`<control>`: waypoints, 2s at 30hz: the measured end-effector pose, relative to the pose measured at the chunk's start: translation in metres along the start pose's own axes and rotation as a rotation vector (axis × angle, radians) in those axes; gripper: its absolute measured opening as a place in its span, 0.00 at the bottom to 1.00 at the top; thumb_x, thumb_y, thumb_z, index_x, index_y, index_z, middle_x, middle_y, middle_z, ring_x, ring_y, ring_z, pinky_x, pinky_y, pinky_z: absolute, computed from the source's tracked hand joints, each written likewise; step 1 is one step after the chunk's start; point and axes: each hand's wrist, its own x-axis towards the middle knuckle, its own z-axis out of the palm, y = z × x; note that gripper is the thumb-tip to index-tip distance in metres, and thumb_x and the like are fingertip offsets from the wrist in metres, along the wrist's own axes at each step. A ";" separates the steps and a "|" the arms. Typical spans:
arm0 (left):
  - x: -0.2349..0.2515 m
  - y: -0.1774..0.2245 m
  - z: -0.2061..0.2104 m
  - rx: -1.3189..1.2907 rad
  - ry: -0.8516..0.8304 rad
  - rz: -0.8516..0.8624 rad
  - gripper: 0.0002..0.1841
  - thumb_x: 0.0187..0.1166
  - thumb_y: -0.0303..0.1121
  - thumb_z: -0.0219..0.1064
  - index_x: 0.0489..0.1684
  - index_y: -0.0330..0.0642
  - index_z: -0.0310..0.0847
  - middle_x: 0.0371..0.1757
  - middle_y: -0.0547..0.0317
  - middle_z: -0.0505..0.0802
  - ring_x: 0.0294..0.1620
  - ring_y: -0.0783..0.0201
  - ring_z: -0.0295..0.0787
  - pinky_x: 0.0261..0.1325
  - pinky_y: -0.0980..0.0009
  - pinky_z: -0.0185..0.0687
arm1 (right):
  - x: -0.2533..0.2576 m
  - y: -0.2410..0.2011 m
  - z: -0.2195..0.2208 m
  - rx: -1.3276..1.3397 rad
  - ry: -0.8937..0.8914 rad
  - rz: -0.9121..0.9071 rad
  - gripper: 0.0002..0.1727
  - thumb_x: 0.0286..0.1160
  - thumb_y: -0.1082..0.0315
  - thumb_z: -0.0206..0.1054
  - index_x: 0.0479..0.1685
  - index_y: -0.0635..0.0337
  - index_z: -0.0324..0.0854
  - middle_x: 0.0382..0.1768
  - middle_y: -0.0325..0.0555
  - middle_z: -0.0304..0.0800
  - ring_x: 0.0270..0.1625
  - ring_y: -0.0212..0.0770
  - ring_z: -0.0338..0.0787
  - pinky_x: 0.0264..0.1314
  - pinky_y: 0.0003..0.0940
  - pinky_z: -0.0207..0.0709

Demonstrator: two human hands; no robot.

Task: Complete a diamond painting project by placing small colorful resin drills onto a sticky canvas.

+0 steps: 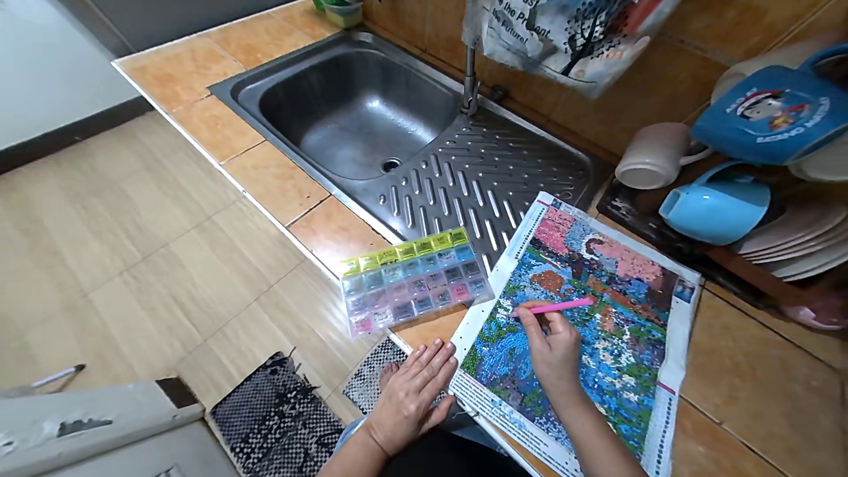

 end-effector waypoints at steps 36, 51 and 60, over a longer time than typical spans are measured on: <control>-0.001 -0.001 0.001 -0.004 -0.012 0.003 0.24 0.90 0.47 0.51 0.72 0.41 0.78 0.75 0.50 0.87 0.83 0.57 0.75 0.88 0.63 0.59 | 0.000 -0.002 0.001 0.120 -0.008 0.064 0.10 0.77 0.69 0.64 0.42 0.68 0.87 0.38 0.41 0.93 0.40 0.21 0.89 0.48 0.17 0.82; 0.000 -0.001 0.001 -0.011 -0.007 0.004 0.24 0.91 0.47 0.50 0.71 0.41 0.79 0.75 0.51 0.87 0.84 0.58 0.74 0.88 0.64 0.58 | -0.001 0.001 0.003 0.050 -0.009 -0.003 0.11 0.77 0.67 0.65 0.42 0.67 0.87 0.36 0.42 0.92 0.36 0.23 0.87 0.45 0.18 0.81; -0.001 -0.001 0.002 -0.010 -0.009 0.003 0.24 0.91 0.47 0.50 0.72 0.42 0.78 0.76 0.51 0.86 0.84 0.58 0.74 0.88 0.64 0.59 | -0.001 0.002 0.003 0.103 -0.012 0.025 0.11 0.78 0.67 0.64 0.43 0.67 0.87 0.37 0.40 0.93 0.38 0.21 0.89 0.47 0.17 0.82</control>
